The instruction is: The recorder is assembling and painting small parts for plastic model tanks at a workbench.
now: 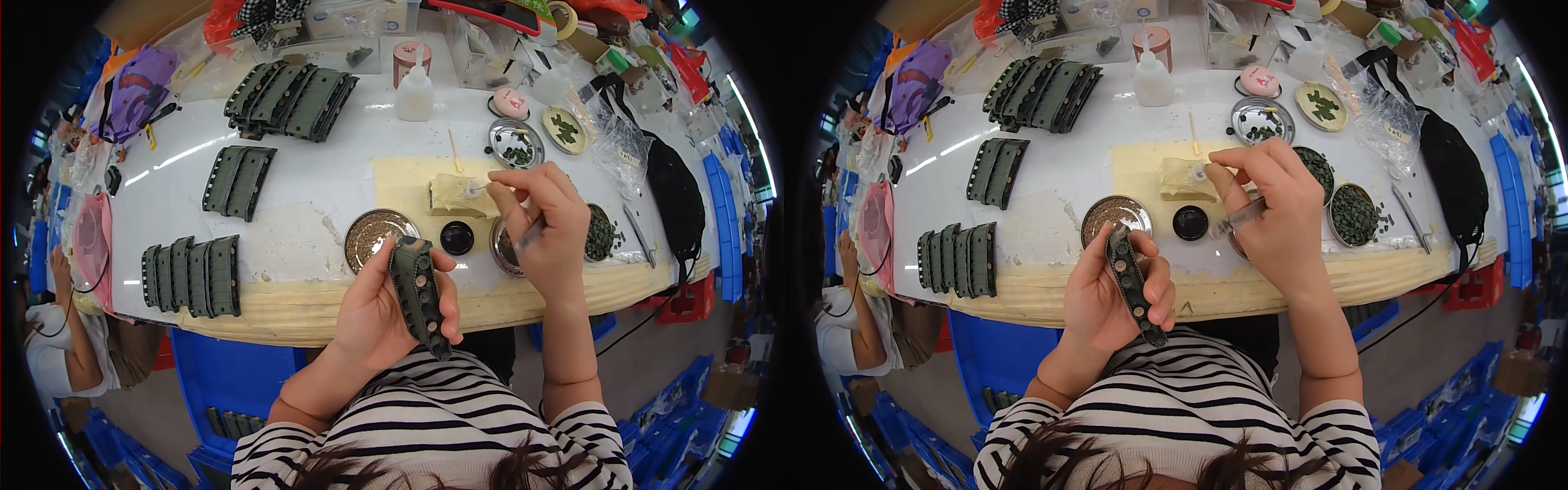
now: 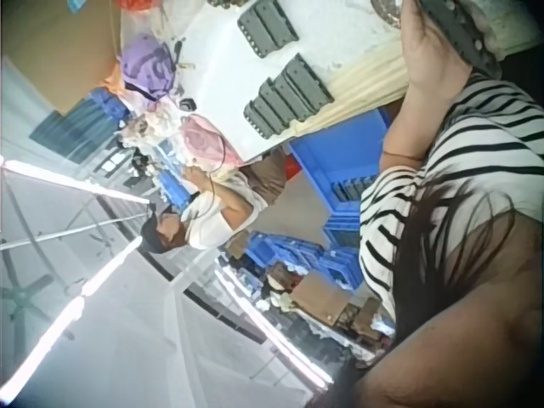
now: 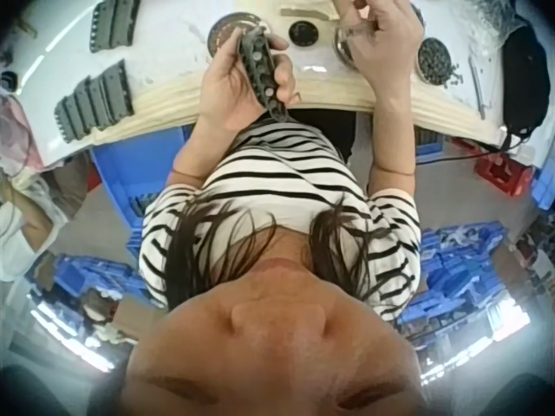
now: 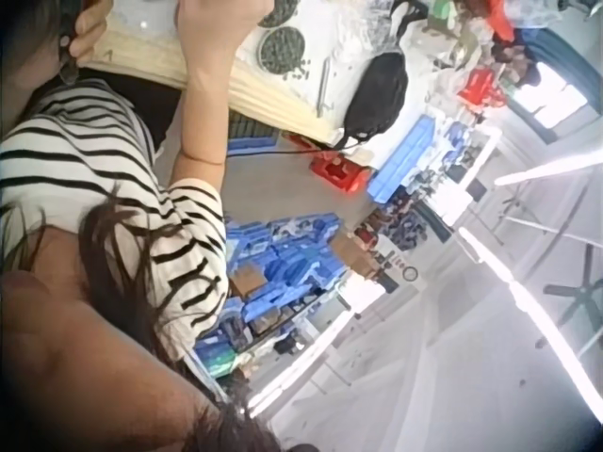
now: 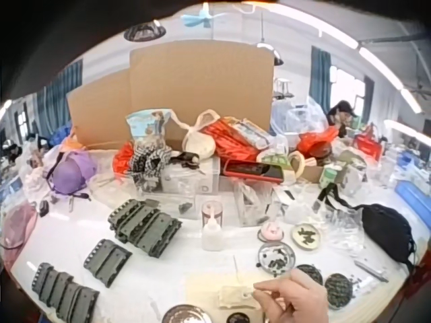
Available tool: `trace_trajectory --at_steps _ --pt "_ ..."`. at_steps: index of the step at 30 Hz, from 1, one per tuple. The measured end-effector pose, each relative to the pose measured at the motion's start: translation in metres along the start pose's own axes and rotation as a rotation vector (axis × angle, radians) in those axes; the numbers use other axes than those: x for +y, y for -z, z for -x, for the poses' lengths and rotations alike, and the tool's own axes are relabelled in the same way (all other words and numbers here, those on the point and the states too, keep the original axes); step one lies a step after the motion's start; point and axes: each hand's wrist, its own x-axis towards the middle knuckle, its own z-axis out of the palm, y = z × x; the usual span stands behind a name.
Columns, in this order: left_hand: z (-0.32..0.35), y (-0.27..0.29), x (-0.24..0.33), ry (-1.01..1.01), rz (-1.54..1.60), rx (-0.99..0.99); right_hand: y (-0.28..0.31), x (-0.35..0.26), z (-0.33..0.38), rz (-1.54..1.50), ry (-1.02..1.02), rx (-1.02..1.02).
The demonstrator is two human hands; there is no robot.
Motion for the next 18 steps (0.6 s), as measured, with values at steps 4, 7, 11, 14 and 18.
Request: trace_trajectory --at_steps 4,7,11,14,18 --pt "-0.001 0.0 -0.001 0.029 -0.002 0.04 0.012 -0.028 0.007 -0.239 -0.028 0.184" --pt "-0.003 -0.003 -0.003 0.059 0.012 0.049 0.013 -0.032 0.015 -0.386 0.008 0.003" --pt "-0.004 0.001 -0.006 0.086 0.081 -0.027 -0.001 -0.045 0.02 -0.741 -0.278 -0.083" --pt "-0.002 0.003 -0.007 0.081 0.091 -0.068 -0.004 -0.045 0.022 -0.786 -0.298 -0.1" --pt "-0.002 0.005 -0.008 0.076 0.088 -0.083 -0.004 -0.045 0.022 -0.791 -0.298 -0.099"
